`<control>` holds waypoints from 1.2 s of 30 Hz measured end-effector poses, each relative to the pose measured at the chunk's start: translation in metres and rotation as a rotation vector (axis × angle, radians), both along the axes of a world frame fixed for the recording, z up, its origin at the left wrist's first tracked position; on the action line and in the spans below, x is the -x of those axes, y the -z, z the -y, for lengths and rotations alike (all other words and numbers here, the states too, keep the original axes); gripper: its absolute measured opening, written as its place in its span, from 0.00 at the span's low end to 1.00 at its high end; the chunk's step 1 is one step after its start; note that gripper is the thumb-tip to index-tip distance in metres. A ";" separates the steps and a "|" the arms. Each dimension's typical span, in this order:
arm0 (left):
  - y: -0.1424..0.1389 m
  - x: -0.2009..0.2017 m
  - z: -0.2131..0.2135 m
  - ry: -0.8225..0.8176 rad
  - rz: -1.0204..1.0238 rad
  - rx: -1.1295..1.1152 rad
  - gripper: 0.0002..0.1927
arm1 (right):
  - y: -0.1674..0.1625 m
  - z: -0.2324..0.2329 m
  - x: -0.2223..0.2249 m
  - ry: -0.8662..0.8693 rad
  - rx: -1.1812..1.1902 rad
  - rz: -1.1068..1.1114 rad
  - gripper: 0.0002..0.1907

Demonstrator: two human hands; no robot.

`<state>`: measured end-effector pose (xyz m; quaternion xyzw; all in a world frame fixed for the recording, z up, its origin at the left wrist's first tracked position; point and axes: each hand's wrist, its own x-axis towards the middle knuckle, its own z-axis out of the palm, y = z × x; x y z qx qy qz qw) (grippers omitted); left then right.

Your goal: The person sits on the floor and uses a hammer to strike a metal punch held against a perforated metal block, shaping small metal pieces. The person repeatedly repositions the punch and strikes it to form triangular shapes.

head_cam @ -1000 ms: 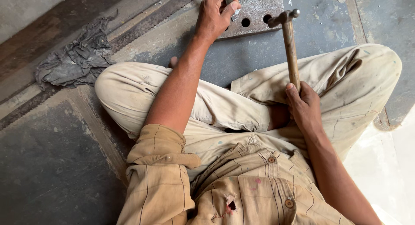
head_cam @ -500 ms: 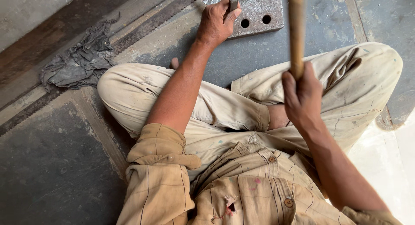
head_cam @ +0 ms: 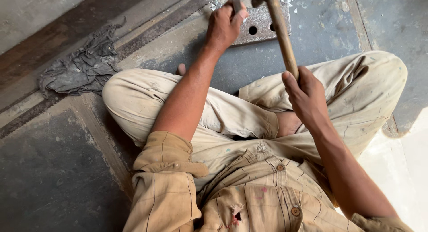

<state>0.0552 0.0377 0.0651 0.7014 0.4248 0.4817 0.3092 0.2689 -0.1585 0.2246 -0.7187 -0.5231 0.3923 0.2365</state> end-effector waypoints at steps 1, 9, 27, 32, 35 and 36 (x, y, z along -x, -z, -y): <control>0.002 -0.001 -0.002 -0.008 0.099 0.052 0.09 | 0.004 0.004 -0.002 0.066 0.059 -0.145 0.21; 0.016 -0.001 -0.019 -0.082 0.258 0.305 0.16 | 0.035 0.036 -0.012 0.229 0.294 -0.498 0.16; 0.008 0.004 -0.022 -0.513 -0.469 0.222 0.31 | 0.029 0.013 -0.014 0.182 0.401 -0.409 0.18; 0.028 0.017 -0.043 -0.395 -0.021 0.459 0.23 | 0.027 0.013 -0.011 0.163 0.384 -0.319 0.19; 0.033 0.014 -0.048 -0.178 0.341 0.500 0.15 | 0.028 0.016 -0.008 0.139 0.311 -0.339 0.21; 0.033 0.012 -0.049 -0.167 0.303 0.503 0.15 | 0.028 0.017 -0.006 0.124 0.277 -0.295 0.22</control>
